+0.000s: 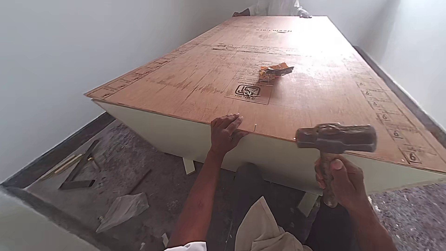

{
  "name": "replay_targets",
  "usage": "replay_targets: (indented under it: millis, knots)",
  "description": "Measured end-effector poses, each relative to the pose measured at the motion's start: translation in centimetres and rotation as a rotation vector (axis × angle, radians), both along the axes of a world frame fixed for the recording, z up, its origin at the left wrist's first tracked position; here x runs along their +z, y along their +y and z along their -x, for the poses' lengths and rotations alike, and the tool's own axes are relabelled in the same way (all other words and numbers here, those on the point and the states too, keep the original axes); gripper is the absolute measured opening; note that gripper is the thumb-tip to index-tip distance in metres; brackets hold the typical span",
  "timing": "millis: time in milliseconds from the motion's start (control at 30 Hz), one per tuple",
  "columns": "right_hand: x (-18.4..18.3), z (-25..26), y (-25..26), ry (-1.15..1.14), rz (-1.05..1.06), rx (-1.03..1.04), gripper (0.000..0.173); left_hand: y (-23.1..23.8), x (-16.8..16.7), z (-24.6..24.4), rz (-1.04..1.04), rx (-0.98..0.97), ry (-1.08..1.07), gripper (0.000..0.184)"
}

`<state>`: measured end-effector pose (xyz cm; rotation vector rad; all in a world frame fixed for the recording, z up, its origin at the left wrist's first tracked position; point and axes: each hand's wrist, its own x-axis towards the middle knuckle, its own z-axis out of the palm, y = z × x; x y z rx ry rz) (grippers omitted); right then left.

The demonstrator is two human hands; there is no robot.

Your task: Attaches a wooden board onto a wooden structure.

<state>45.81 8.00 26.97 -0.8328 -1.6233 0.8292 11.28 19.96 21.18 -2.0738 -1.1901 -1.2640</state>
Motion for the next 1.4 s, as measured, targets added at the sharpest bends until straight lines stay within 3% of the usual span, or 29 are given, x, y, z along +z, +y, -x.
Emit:
replay_targets:
  millis: [100,267,367,600,800,1400]
  knots:
    - [3.7,0.3,0.9,-0.036,0.038,0.021,0.049,0.0,0.0,0.0,0.032,-0.022,-0.005,0.062]
    - [8.5,1.9,2.6,0.544,0.01,-0.389,0.056,0.1,-0.1,0.0,0.029,-0.012,-0.017,0.06]
    - [9.1,-0.7,2.9,0.738,-0.097,-0.428,0.069,0.1,-0.2,0.1,0.035,-0.004,-0.016,0.061]
    - [5.3,-3.6,1.2,0.633,-0.051,-0.475,0.065,0.2,0.0,0.0,0.03,-0.002,0.003,0.062]
    - [4.5,-1.8,1.0,0.643,0.094,-0.481,0.061,0.1,-0.1,-0.1,0.033,0.0,-0.004,0.062]
    - [3.1,-0.8,0.8,0.559,0.178,-0.408,0.057,0.1,0.0,-0.1,0.041,0.006,0.001,0.064]
